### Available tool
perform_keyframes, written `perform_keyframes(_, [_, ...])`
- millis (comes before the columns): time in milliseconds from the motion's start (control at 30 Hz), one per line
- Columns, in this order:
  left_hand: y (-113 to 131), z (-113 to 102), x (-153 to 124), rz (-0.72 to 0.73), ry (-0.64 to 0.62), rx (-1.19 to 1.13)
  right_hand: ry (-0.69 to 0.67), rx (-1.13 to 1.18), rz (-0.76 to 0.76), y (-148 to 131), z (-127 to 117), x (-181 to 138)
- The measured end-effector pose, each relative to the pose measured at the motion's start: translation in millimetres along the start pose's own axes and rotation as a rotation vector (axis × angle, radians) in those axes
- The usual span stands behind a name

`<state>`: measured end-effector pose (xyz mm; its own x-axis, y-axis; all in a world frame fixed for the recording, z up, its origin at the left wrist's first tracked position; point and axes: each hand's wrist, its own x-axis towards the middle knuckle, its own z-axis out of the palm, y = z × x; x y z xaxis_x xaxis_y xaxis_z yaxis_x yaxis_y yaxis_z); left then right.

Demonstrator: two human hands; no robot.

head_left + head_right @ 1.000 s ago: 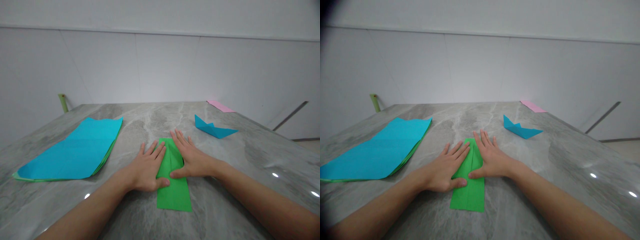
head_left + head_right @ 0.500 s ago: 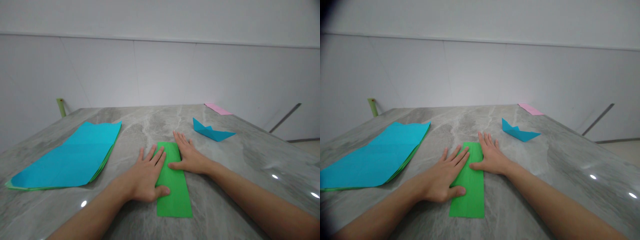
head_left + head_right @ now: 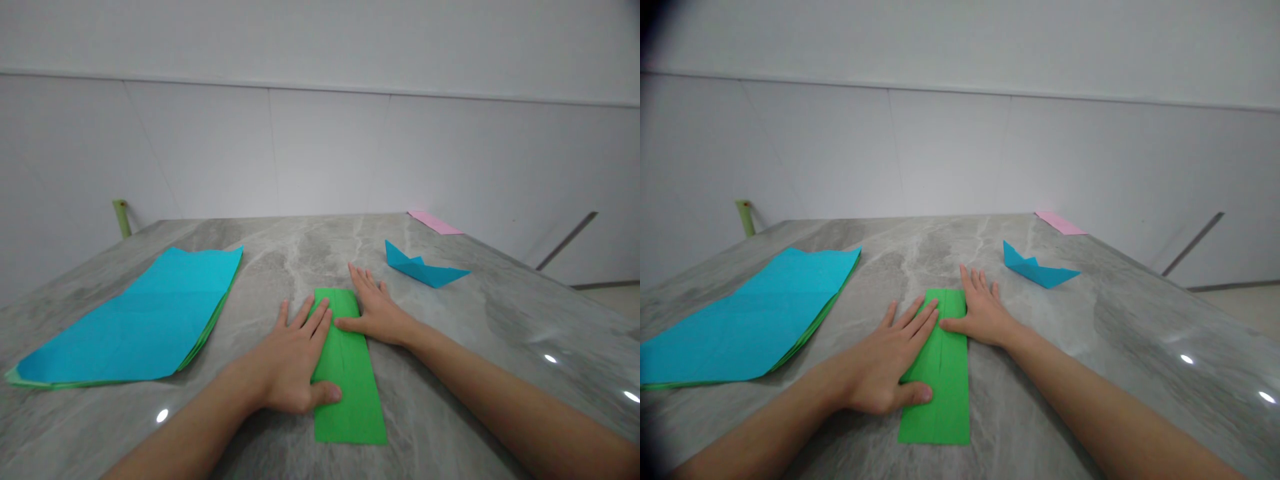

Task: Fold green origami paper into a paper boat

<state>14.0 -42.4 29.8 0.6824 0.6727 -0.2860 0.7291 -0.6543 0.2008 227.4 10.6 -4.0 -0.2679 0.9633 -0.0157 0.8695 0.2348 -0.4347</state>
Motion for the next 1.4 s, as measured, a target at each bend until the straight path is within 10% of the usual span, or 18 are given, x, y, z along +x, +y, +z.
perform_keyframes(1400, [2,7,-7,0.144,0.023,-0.13,0.215,-0.043,0.175,19,-1,17])
